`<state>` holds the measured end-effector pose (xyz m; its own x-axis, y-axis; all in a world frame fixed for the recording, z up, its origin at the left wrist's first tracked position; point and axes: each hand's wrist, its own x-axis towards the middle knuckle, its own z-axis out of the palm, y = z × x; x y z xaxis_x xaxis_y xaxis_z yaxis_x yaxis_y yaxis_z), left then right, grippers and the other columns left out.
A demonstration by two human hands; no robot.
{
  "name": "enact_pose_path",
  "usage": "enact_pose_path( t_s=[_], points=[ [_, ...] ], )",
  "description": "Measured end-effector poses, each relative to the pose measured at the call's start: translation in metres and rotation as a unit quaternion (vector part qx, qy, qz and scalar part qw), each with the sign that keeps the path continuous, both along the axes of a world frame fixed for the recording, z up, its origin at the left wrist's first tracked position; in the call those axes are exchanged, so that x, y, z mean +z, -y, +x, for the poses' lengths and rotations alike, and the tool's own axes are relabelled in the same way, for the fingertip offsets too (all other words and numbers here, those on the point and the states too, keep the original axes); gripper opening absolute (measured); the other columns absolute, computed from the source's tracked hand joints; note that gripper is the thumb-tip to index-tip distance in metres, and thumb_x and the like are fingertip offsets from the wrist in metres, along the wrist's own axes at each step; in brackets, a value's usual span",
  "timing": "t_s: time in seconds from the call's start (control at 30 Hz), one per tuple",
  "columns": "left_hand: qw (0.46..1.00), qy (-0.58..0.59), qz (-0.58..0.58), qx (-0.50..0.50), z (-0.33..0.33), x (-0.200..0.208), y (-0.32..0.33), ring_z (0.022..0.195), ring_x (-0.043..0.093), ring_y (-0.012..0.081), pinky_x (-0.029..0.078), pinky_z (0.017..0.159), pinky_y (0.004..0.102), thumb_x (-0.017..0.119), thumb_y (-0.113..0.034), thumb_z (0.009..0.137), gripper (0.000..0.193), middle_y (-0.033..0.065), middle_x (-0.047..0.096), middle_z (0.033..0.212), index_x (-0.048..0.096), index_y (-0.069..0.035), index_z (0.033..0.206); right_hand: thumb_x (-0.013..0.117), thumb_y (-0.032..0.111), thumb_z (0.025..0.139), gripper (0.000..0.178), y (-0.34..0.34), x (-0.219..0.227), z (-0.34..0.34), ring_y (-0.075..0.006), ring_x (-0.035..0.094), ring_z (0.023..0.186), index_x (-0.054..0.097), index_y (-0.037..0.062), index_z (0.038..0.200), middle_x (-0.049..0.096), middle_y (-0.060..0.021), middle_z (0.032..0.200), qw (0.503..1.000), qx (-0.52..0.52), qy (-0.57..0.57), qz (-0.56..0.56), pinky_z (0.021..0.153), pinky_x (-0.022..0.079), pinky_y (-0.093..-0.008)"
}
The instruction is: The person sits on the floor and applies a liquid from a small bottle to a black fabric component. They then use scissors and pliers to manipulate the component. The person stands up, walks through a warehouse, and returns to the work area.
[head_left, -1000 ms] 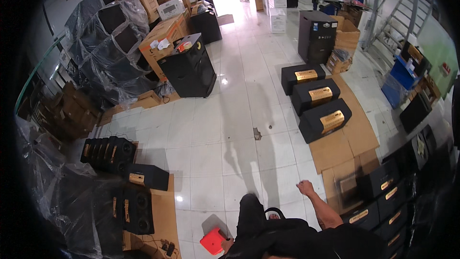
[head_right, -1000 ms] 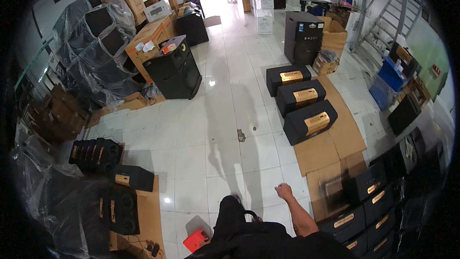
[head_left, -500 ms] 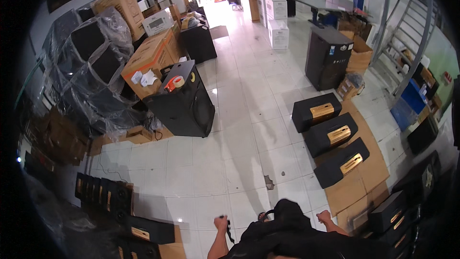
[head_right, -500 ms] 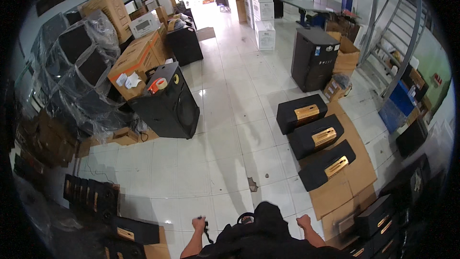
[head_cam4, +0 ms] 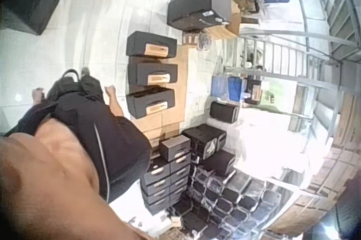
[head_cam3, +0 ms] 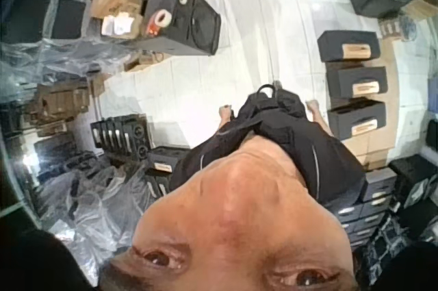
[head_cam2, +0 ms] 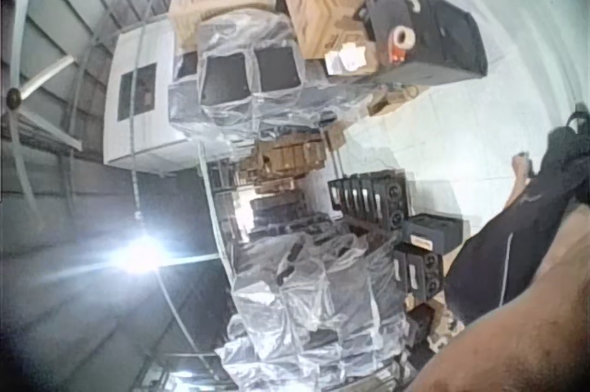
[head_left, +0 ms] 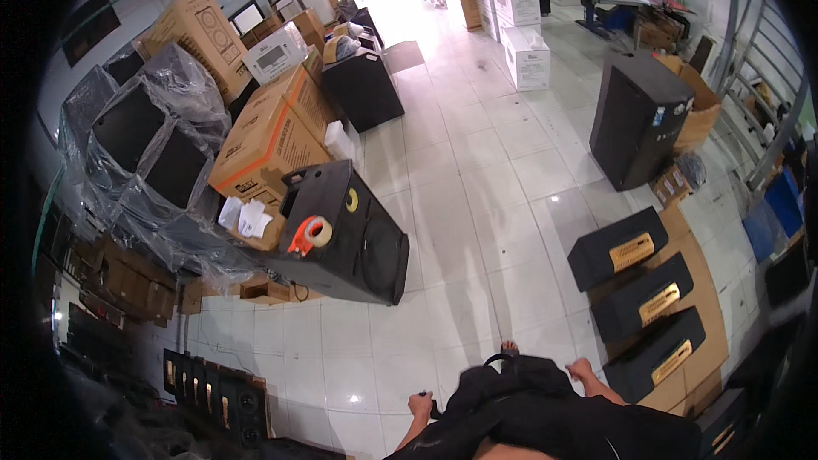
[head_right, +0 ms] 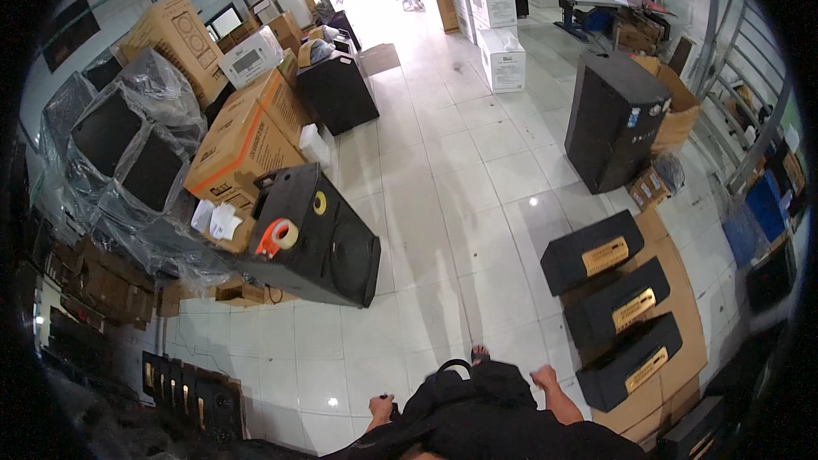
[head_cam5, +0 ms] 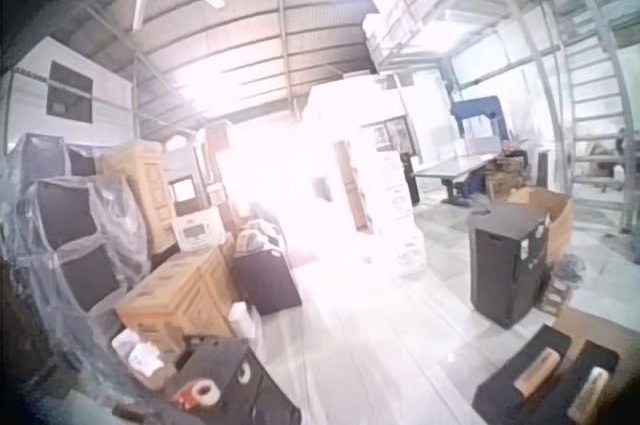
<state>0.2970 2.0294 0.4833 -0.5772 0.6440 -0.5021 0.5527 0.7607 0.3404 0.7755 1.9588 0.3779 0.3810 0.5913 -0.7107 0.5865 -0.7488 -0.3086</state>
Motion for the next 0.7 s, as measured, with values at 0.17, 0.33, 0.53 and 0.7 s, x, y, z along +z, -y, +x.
enact_pose_path(
  t_s=[0.17, 0.33, 0.53, 0.7],
  points=[
    [0.995, 0.013, -0.067, 0.069, 0.021, 0.018, -0.081, 0.077, 0.063, 0.0325, 0.047, 0.07, 0.0388, 0.071, -0.024, 0.062, 0.034, 0.0214, 0.064, 0.078, 0.063, 0.007, 0.075, 0.058, 0.034, 0.071, 0.033, -0.277, 0.075, 0.027, -0.0343, 0.06, 0.083, 0.067, 0.0028, 0.08, 0.063, -0.0201, 0.083, 0.984, 0.044, 0.051, 0.168, 0.073, 0.048, -0.038],
    [0.994, 0.022, -0.08, 0.068, 0.045, -0.006, -0.233, 0.073, 0.063, 0.0313, 0.047, 0.068, 0.0389, 0.069, -0.022, 0.063, 0.03, 0.0204, 0.063, 0.072, 0.062, 0.007, 0.07, 0.06, 0.032, 0.072, 0.033, -0.47, 0.085, 0.043, -0.0341, 0.06, 0.083, 0.066, 0.0013, 0.082, 0.063, -0.019, 0.083, 0.965, 0.04, 0.055, 0.252, 0.074, 0.048, -0.0398],
    [0.998, 0.06, -0.001, -0.004, 0.053, -0.029, -0.474, 0.073, 0.063, 0.0301, 0.047, 0.068, 0.0391, 0.068, -0.024, 0.064, 0.031, 0.0185, 0.064, 0.074, 0.063, 0.006, 0.072, 0.061, 0.032, 0.072, 0.03, -0.547, 0.045, 0.066, -0.0268, 0.064, 0.068, 0.067, 0.0028, 0.074, 0.064, -0.0154, 0.07, 0.991, 0.093, 0.069, 0.072, 0.066, 0.05, -0.0361],
    [0.989, 0.055, 0.113, -0.084, 0.065, -0.003, -0.736, 0.078, 0.062, 0.0335, 0.047, 0.071, 0.0405, 0.068, -0.026, 0.065, 0.032, 0.0203, 0.063, 0.08, 0.064, 0.002, 0.08, 0.063, 0.034, 0.067, 0.038, -0.598, 0.047, 0.069, -0.0336, 0.063, 0.073, 0.064, -0.0038, 0.063, 0.062, -0.0212, 0.067, 0.995, -0.094, 0.031, 0.008, 0.071, 0.049, -0.0391]
  ],
)
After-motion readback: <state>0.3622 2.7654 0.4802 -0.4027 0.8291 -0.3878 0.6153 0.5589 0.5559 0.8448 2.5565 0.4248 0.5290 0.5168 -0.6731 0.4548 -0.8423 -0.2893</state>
